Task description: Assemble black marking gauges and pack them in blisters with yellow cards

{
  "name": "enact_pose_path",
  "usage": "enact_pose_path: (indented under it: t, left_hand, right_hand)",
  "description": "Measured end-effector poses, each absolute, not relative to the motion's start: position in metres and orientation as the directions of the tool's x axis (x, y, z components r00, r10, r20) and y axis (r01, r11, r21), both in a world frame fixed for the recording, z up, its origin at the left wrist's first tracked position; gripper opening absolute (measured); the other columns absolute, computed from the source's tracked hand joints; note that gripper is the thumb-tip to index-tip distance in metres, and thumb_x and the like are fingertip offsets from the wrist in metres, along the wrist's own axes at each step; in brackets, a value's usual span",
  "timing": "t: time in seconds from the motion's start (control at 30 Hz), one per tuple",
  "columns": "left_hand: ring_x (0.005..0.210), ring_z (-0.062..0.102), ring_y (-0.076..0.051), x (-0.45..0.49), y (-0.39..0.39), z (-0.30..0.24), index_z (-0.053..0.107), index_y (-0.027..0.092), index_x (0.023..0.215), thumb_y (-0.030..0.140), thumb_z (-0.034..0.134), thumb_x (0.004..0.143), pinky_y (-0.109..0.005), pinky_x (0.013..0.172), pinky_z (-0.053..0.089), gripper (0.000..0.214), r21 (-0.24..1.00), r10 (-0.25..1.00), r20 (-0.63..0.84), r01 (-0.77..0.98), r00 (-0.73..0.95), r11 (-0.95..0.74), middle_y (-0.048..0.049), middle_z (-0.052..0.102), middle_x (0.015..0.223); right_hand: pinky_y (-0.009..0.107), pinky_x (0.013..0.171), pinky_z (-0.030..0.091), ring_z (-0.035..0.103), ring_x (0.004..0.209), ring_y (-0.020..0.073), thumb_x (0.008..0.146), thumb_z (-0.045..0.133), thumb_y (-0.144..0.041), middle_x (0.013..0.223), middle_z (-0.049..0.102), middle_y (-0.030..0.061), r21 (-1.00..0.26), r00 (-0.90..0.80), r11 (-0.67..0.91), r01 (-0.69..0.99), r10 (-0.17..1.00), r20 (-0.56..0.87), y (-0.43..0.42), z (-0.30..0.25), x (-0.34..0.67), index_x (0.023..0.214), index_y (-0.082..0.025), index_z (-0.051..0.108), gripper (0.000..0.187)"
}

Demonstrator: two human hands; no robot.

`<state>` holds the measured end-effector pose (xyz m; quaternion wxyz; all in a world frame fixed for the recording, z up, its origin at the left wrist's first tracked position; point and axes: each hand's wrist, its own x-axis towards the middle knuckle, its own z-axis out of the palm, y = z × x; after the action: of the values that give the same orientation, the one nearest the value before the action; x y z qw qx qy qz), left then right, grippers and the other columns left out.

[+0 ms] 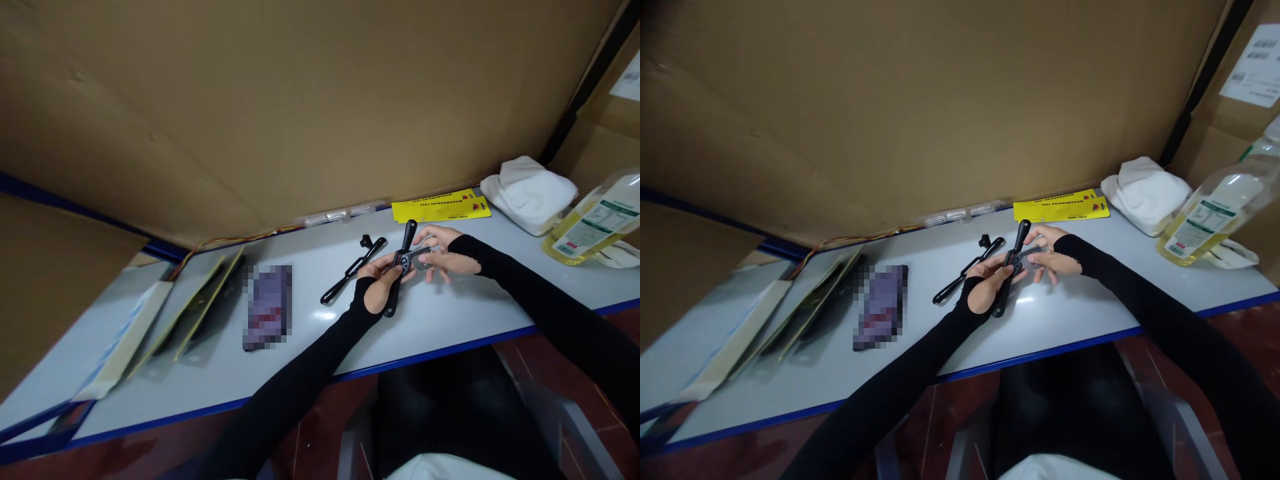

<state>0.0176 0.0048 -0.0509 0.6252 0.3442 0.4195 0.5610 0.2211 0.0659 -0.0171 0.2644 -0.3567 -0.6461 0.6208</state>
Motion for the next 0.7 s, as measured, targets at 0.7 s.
enact_pose_path:
  t: [0.7]
  left_hand:
    - [0.101, 0.076, -0.029, 0.029, -0.003, -0.053, 0.076, 0.014, 0.107, 0.037, 0.095, 0.069, -0.043, 0.083, 0.068, 0.048, 0.914, 0.998, -0.061, -0.403, -0.013, 0.051, -0.0115, 0.077, 0.108]
  right_hand:
    - [0.027, 0.057, 0.035, 0.042, 0.051, 0.0119, 0.085, 0.067, -0.044, 0.063, 0.056, -0.0094, -0.843, -0.428, 0.274, 0.463, 0.902, 0.057, 0.045, -0.019, 0.199, 0.104, -0.026, 0.042, 0.036]
